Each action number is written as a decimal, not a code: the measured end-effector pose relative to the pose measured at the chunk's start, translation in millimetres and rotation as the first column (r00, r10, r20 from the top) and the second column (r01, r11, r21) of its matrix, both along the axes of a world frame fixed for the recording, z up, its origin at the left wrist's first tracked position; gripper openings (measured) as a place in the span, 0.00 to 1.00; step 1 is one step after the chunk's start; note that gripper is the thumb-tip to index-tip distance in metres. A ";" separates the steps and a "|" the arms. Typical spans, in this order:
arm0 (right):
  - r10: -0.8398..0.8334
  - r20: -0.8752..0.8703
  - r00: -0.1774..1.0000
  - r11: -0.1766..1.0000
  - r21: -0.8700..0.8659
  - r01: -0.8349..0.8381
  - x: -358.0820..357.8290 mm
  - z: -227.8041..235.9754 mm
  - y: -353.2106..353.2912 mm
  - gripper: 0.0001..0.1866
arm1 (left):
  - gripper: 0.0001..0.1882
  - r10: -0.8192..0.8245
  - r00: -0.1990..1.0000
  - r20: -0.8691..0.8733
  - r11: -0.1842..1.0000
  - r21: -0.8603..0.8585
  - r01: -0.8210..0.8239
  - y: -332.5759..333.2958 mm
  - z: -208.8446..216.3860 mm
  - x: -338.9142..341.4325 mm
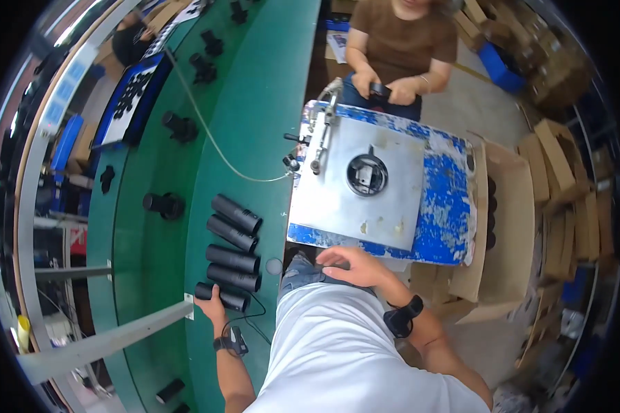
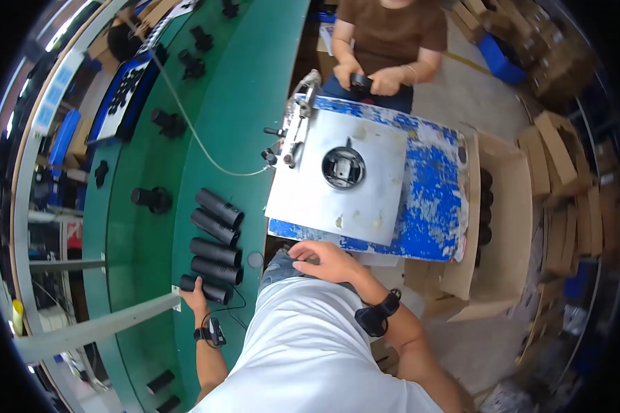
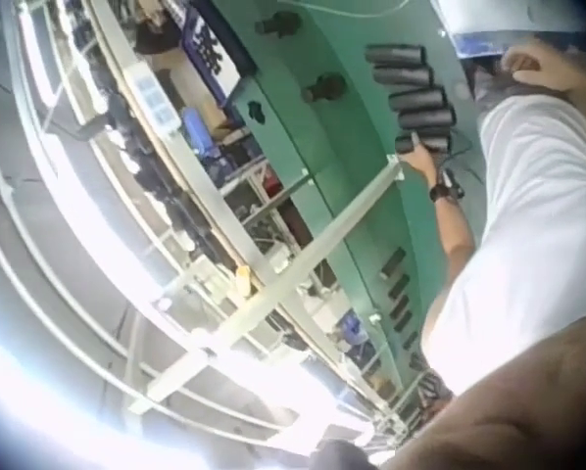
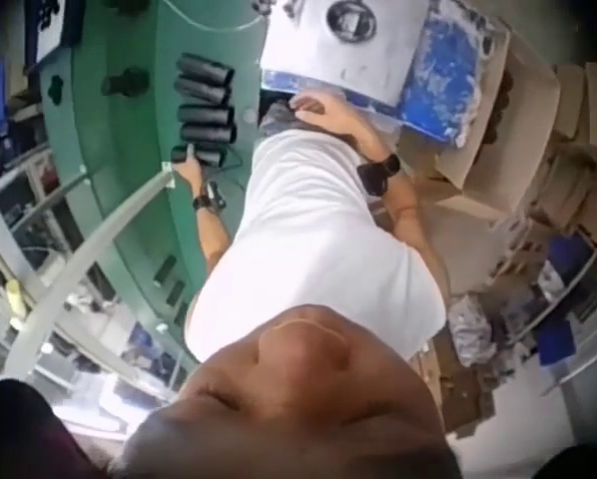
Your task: The person picks up a microphone body, places it into a machine fixture, and presses a button to process it. They then remove the microphone body, attach a black plastic ring, and place the assembled unit onto a green conveyor belt.
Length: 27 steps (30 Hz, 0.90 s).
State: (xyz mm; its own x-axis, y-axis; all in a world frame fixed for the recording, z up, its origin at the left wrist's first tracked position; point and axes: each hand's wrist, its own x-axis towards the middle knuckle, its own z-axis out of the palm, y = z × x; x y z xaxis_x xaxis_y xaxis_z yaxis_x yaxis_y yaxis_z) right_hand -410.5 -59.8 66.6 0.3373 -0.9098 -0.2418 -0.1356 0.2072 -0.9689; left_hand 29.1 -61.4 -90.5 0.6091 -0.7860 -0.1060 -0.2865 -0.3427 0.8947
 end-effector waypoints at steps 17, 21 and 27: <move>-0.793 -0.400 0.460 0.610 -0.519 0.599 -109.3 10.8 -74.5 0.21 | 0.35 -0.784 -0.282 0.554 -0.216 0.184 0.959 -146.5 221.4 -355.0; -0.353 -0.897 0.266 0.905 -0.255 0.340 -120.7 1.9 -118.6 0.21 | 0.37 -0.699 -0.613 0.369 -0.394 0.516 0.760 -186.6 174.9 -372.6; 0.099 -0.995 -0.028 0.991 0.096 0.091 -110.4 1.4 -170.1 0.13 | 0.35 -0.574 -0.804 0.156 -0.558 0.645 0.523 -210.0 174.7 -402.8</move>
State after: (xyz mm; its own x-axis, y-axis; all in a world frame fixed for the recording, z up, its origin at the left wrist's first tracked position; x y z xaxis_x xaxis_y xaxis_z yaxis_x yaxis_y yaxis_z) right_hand -520.9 -229.9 68.1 -0.3326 -0.8471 -0.4144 -0.9419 0.2769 0.1901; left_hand -373.7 -271.5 84.2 -0.8705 0.0253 -0.4915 -0.2020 0.8923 0.4037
